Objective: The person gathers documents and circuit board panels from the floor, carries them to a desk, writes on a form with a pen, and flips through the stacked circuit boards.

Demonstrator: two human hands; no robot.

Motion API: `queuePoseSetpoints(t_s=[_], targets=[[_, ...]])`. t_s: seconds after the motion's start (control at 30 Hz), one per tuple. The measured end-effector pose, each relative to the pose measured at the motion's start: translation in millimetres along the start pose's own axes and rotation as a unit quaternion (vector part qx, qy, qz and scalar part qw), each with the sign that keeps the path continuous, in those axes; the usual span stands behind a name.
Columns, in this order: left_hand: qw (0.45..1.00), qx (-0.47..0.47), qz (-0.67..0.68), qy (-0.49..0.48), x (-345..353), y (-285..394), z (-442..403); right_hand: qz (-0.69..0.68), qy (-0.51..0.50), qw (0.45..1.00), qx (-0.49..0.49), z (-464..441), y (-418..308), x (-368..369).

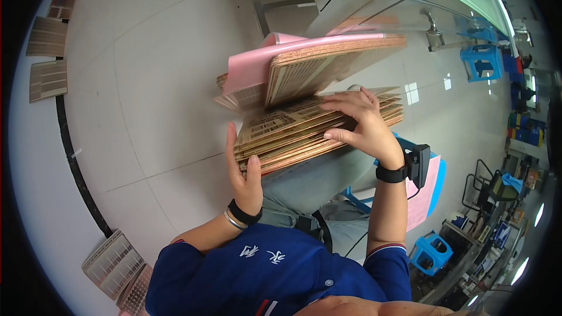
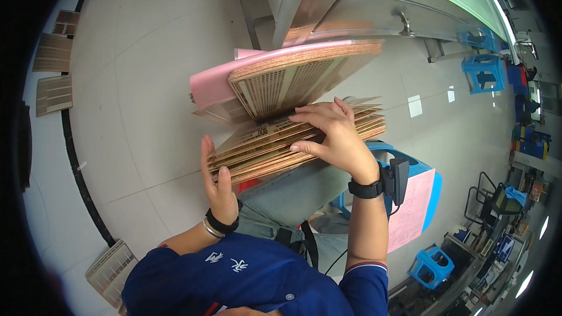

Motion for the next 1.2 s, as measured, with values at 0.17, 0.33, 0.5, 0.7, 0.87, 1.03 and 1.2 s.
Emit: queuePoseSetpoints(t_s=[0.17,0.33,0.5,0.7,0.87,1.03,1.2], targets=[[1.0,0.006,-0.005,0.001,-0.1,-0.7,-1.3,0.017,-0.009,1.0,0.0,-2.6,3.3,1.6],[1.0,0.017,-0.008,0.002,-1.2,-9.3,-2.5,0.0,0.017,1.0,0.026,-9.7,2.8,-0.1],[0.996,0.056,-0.062,0.03,-5.4,-13.2,-4.1,0.019,0.114,0.99,-0.075,-16.5,-7.4,-0.4],[0.998,0.043,-0.049,0.014,-5.6,-19.9,-1.3,-0.007,0.053,0.995,-0.088,-10.9,-3.4,0.9],[0.998,0.032,-0.046,0.018,-6.5,-22.3,-0.6,-0.013,0.051,0.996,-0.068,-10.3,-0.9,1.6],[0.998,0.035,-0.055,0.014,-4.9,-21.9,0.2,-0.024,0.014,0.996,-0.086,-6.7,-2.8,1.3],[0.998,0.031,-0.052,0.014,-4.4,-21.4,0.6,-0.016,-0.012,0.996,-0.092,-3.7,-3.6,1.7]])
Point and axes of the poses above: each hand's wrist, its own z-axis away from the middle knuckle, its own x-axis out of the palm, y = z × x, the point moved 6 cm from there along -z, towards the middle knuckle, and after that the axes turned 5 degrees about -x, right-handed, at the moved point
